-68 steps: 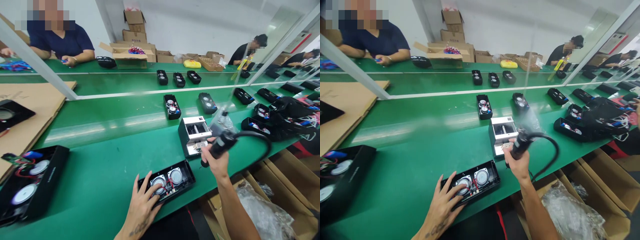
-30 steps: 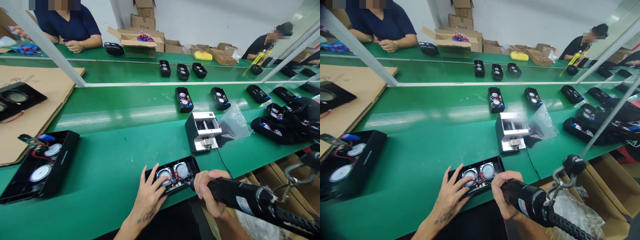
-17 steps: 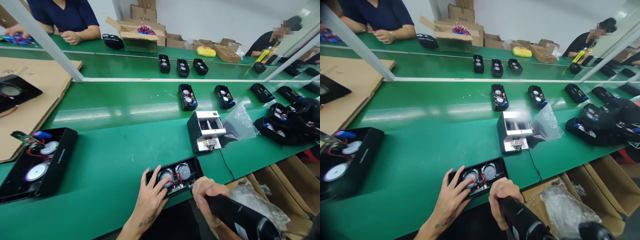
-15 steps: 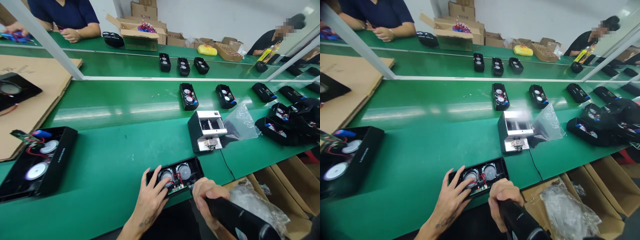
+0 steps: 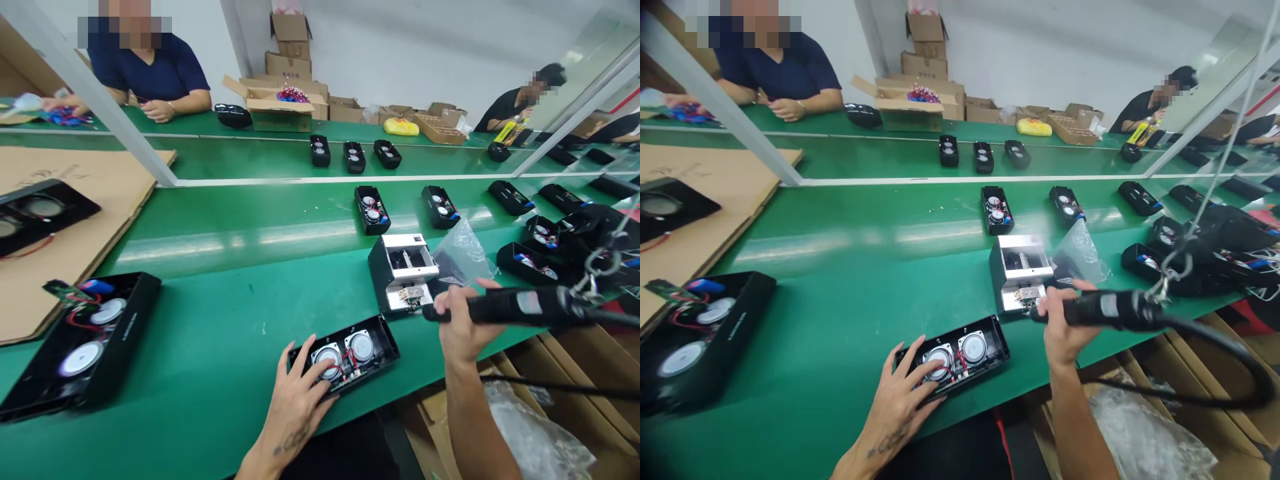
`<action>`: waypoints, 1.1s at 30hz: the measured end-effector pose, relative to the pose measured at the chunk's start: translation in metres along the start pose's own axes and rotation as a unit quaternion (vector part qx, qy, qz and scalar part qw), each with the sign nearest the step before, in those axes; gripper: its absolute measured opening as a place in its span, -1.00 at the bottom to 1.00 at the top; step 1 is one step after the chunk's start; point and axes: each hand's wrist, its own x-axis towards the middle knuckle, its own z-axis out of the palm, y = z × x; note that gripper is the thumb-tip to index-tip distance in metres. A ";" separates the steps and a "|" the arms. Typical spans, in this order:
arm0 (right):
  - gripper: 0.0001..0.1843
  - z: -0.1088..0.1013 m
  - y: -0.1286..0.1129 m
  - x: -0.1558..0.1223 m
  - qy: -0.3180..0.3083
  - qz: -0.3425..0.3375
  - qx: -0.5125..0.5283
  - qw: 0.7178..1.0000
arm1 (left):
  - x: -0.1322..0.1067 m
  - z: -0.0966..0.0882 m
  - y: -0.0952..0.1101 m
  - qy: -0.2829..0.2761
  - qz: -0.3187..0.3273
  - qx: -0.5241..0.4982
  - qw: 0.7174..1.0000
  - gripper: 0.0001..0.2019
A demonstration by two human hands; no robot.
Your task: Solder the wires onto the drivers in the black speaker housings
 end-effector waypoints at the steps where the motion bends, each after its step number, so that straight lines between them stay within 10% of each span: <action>1: -0.58 0.002 0.006 0.013 0.010 -0.009 -0.026 1.000 | 0.000 0.000 0.000 0.000 -0.001 0.000 1.000 -0.81; 11: -0.57 0.003 0.029 0.022 -0.134 0.080 -0.110 0.982 | 0.000 0.002 0.000 -0.001 0.005 0.008 1.000 -0.81; 20: -0.62 -0.037 -0.022 -0.033 -0.195 0.109 0.104 0.969 | -0.005 0.005 0.002 -0.010 0.010 0.035 0.999 -0.81; 26: -0.79 -0.010 -0.055 -0.087 -0.248 0.078 0.219 0.941 | -0.006 0.004 0.004 -0.030 0.009 0.063 0.998 -0.80; 33: -0.73 0.016 -0.038 -0.130 -0.359 0.116 0.217 0.900 | -0.005 0.003 0.006 -0.023 0.017 0.064 0.998 -0.82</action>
